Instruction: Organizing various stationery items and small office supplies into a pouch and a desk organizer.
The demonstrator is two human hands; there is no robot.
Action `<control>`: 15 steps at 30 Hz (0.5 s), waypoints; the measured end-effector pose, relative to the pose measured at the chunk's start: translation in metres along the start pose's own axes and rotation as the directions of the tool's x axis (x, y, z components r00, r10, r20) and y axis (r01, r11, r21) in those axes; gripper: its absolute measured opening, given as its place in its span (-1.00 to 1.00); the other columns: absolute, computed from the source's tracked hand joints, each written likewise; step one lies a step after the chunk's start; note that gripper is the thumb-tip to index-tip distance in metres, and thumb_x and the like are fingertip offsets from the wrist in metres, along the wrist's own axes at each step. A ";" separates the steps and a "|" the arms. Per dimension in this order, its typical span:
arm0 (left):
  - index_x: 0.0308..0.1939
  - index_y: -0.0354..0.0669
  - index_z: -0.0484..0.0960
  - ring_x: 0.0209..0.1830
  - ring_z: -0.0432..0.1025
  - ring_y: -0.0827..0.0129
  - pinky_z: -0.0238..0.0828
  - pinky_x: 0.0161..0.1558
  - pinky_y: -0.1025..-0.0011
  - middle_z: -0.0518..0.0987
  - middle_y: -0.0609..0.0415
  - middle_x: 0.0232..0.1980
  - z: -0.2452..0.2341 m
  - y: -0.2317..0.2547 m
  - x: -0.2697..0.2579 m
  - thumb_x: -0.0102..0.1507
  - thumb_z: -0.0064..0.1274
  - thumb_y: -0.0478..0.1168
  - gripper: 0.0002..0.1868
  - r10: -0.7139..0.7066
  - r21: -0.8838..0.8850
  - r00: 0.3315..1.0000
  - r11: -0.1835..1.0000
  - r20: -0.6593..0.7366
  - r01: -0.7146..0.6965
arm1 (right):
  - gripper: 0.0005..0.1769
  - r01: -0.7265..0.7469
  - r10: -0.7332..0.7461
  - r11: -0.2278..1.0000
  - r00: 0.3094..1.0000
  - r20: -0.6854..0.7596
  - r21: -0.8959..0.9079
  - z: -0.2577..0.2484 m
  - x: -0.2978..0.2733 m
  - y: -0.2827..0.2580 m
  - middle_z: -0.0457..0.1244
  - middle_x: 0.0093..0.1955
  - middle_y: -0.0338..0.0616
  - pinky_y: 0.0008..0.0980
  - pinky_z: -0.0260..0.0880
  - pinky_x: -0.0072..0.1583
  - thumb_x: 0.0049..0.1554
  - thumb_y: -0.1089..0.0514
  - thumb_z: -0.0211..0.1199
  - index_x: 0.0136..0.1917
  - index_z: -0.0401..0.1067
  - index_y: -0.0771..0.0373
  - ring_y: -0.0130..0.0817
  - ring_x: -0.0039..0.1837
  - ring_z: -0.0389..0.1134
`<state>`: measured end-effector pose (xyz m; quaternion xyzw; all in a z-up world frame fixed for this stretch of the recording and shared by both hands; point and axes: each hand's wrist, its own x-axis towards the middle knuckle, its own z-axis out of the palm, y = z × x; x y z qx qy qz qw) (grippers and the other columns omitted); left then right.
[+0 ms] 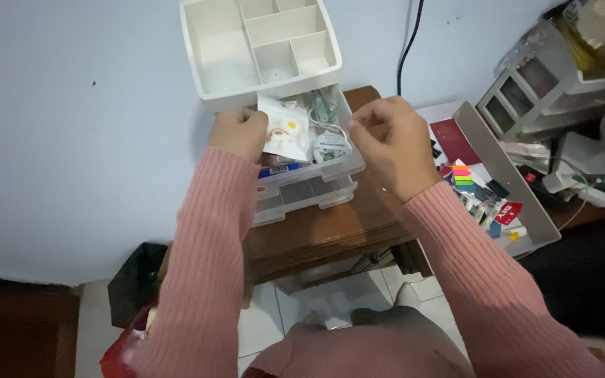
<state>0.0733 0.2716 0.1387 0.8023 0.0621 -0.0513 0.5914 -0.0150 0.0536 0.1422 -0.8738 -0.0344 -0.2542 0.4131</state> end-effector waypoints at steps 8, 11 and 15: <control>-0.01 -0.27 0.57 -0.37 0.55 0.43 0.71 -0.39 0.35 0.59 0.04 -0.27 0.002 0.040 -0.035 0.33 -0.04 -0.19 -0.75 0.082 -0.333 0.990 0.942 0.117 -0.039 | -0.75 -0.324 0.233 0.837 0.940 0.249 0.441 -0.023 0.006 -0.037 0.39 -0.11 -0.21 -0.48 0.41 -0.06 0.21 0.07 0.26 0.03 0.52 0.29 -0.49 -0.08 0.40; -0.04 -0.25 0.56 -0.38 0.57 0.43 0.70 -0.40 0.34 0.61 0.09 -0.28 0.029 0.049 -0.041 0.32 -0.02 -0.20 -0.78 0.127 -0.413 0.980 0.909 0.150 -0.054 | -0.72 -0.464 0.319 0.631 0.886 0.338 0.621 -0.034 0.001 -0.042 0.36 -0.08 -0.19 -0.48 0.45 -0.02 0.23 0.06 0.28 0.09 0.50 0.31 -0.49 -0.06 0.39; -0.01 -0.34 0.59 -0.33 0.50 0.46 0.61 -0.37 0.41 0.61 0.07 -0.23 0.079 0.027 -0.028 0.38 0.03 -0.23 -0.78 0.399 -0.503 0.904 0.819 0.152 -0.276 | -0.74 -0.520 0.394 0.450 0.845 0.361 0.726 -0.055 0.000 -0.022 0.37 -0.03 -0.13 -0.39 0.51 0.06 0.21 0.09 0.30 0.06 0.45 0.31 -0.41 -0.01 0.42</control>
